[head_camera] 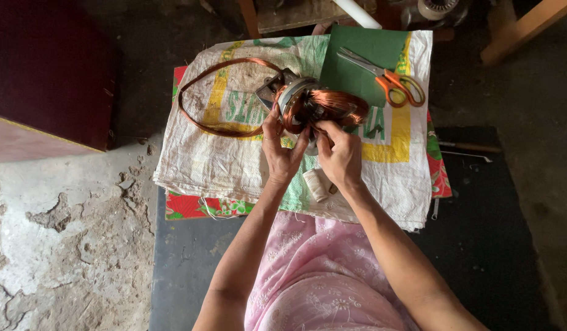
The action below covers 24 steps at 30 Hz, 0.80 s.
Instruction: The person winds copper wire around a motor stator core, carefully placing each turn into the slots. They use both hands to guide the wire and ensure it is seated correctly within the stator.
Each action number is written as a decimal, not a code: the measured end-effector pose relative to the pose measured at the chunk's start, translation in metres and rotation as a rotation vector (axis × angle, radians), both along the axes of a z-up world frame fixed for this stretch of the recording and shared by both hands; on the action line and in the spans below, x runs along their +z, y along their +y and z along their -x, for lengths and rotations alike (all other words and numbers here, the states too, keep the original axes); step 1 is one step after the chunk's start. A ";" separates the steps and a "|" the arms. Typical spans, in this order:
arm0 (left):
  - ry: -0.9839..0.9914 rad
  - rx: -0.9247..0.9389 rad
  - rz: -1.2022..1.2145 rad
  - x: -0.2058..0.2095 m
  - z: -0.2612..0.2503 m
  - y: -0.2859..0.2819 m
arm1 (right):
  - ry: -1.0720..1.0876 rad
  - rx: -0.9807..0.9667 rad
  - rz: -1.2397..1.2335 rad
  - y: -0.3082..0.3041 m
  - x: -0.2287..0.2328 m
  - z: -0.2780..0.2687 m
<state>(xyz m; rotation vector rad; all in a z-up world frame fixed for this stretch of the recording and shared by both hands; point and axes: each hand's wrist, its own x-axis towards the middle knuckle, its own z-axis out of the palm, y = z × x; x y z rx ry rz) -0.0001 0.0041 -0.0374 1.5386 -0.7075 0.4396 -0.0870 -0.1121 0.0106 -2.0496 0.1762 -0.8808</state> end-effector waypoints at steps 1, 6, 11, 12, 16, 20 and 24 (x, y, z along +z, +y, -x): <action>0.032 -0.037 0.010 0.003 0.000 0.001 | 0.010 -0.001 -0.009 -0.001 -0.001 -0.001; 0.149 -0.161 -0.026 0.021 -0.006 0.018 | 0.122 -0.008 -0.023 -0.005 -0.009 -0.006; 0.392 -0.216 0.068 0.046 -0.049 0.008 | 0.015 -0.027 0.101 -0.005 -0.005 -0.003; 0.436 -0.221 0.050 0.051 -0.060 0.005 | 0.027 -0.029 0.106 -0.004 -0.003 -0.002; 0.371 -0.444 0.040 0.061 -0.094 -0.009 | 0.006 -0.048 0.191 -0.002 0.002 0.000; 0.460 -0.263 -0.104 0.073 -0.103 -0.025 | -0.034 -0.041 0.255 -0.002 0.003 0.000; 0.341 -0.065 -0.162 0.097 -0.085 -0.029 | -0.023 -0.055 0.297 -0.004 0.002 0.002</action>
